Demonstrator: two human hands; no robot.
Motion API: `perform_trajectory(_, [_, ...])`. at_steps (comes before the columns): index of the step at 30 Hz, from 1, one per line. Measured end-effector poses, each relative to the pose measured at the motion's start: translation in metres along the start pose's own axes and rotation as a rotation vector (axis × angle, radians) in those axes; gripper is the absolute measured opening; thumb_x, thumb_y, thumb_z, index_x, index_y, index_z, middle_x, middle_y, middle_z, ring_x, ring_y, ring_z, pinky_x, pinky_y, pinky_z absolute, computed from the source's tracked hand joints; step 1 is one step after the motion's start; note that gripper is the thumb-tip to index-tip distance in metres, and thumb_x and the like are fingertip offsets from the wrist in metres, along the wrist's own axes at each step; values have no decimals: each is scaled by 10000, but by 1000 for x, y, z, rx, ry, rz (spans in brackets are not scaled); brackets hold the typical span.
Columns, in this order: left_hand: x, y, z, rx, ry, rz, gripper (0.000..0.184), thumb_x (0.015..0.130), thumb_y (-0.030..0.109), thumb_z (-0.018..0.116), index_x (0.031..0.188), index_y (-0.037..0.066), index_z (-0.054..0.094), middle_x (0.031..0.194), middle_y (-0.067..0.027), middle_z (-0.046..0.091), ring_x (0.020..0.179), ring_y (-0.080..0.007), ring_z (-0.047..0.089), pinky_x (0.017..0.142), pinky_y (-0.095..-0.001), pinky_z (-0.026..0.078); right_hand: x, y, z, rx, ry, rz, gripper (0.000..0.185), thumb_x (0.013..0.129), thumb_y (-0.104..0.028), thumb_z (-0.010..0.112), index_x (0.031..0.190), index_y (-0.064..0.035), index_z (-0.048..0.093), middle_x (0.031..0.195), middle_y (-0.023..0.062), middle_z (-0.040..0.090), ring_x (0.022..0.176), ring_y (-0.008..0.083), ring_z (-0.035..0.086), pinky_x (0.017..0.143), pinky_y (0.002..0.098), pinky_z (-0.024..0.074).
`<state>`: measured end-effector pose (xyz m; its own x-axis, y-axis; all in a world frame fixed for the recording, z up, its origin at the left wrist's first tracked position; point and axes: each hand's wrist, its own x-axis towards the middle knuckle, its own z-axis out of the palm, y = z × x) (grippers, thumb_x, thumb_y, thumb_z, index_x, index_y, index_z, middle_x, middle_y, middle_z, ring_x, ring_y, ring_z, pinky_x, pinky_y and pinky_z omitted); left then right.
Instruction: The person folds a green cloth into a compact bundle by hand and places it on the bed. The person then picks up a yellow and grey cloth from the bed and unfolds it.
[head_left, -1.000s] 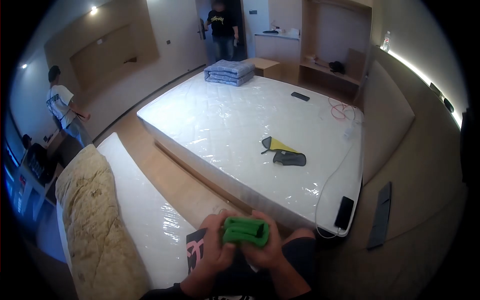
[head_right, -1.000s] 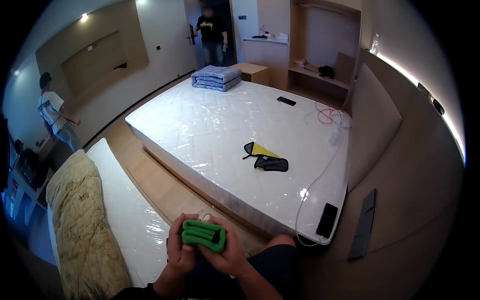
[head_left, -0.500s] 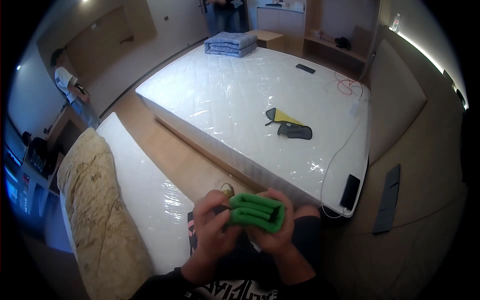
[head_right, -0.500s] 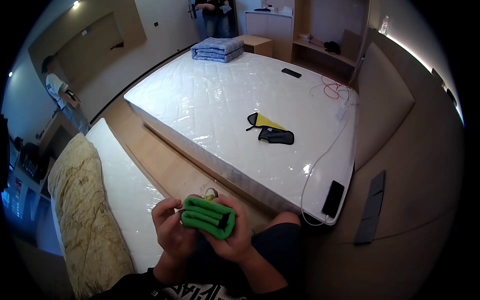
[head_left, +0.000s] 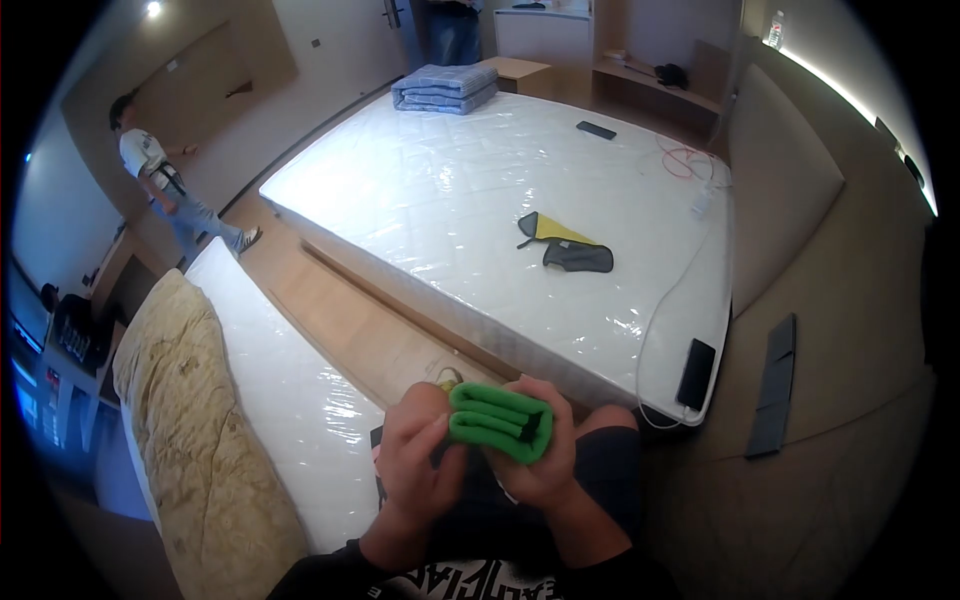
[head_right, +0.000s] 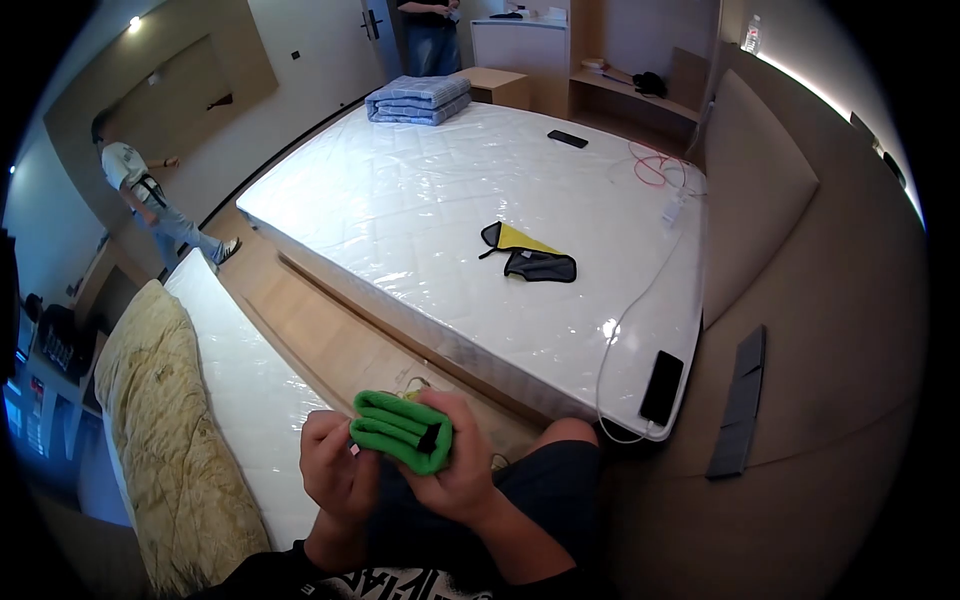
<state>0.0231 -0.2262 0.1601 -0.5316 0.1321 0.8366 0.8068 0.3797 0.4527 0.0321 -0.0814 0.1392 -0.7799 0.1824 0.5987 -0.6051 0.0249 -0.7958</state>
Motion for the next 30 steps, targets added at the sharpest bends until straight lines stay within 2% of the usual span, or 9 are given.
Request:
perform_trajectory(3, [2,-1,0,-8,-22,8,390,805,-69,663,1181,-28,565,957,-151,573,821,-249,533,731,-327,441,1,-2,2,6,21,8,625,745,-78,819,1253,-3,464,1064,178,617,931,307,646,814,365,510])
perform_trajectory(9, [4,-4,3,-44,7,24,365,812,-63,661,1166,-36,579,957,-150,574,826,-253,538,733,-330,441,5,-4,3,-28,16,-53,602,742,-59,814,1238,-24,474,1063,169,607,924,294,633,801,359,503])
perform_trajectory(12, [0,-6,2,-30,24,13,360,813,-51,664,1162,-9,587,963,-151,579,834,-257,542,744,-332,444,4,2,4,-7,5,-61,601,733,-40,807,1235,-26,478,1064,166,597,927,294,622,806,363,497])
perform_trajectory(15, [10,1,7,-61,133,51,343,804,-49,676,1124,48,601,964,-150,580,837,-256,548,721,-329,455,6,3,1,-55,-30,-91,577,722,-26,791,1219,-25,498,1065,167,592,924,312,615,813,375,492])
perform_trajectory(18, [9,3,-8,78,-71,-2,390,748,-55,727,1084,94,598,985,-143,575,847,-248,558,682,-318,465,8,0,-5,-142,-75,-79,545,697,-6,758,1196,-27,539,1071,170,605,930,358,610,831,411,486])
perform_trajectory(21, [21,7,-23,99,-205,-40,408,673,-52,783,1013,85,603,999,-125,564,849,-240,563,650,-310,468,19,-5,-16,-190,-215,-135,585,682,-1,747,1228,-37,539,1086,173,619,951,367,608,834,428,482])
perform_trajectory(24, [33,17,-36,57,-395,-212,403,620,-37,812,955,68,614,988,-105,552,841,-238,561,661,-309,470,28,-16,-28,-222,-335,-117,610,718,-29,732,1290,-47,520,1105,167,624,980,378,595,853,431,468])
perform_trajectory(30, [33,8,-45,114,-565,-293,357,616,3,828,907,64,630,972,-92,515,868,-251,532,703,-316,462,30,-15,-33,-319,-446,-55,618,758,-107,731,1327,-55,494,1062,171,612,979,380,580,866,435,448])
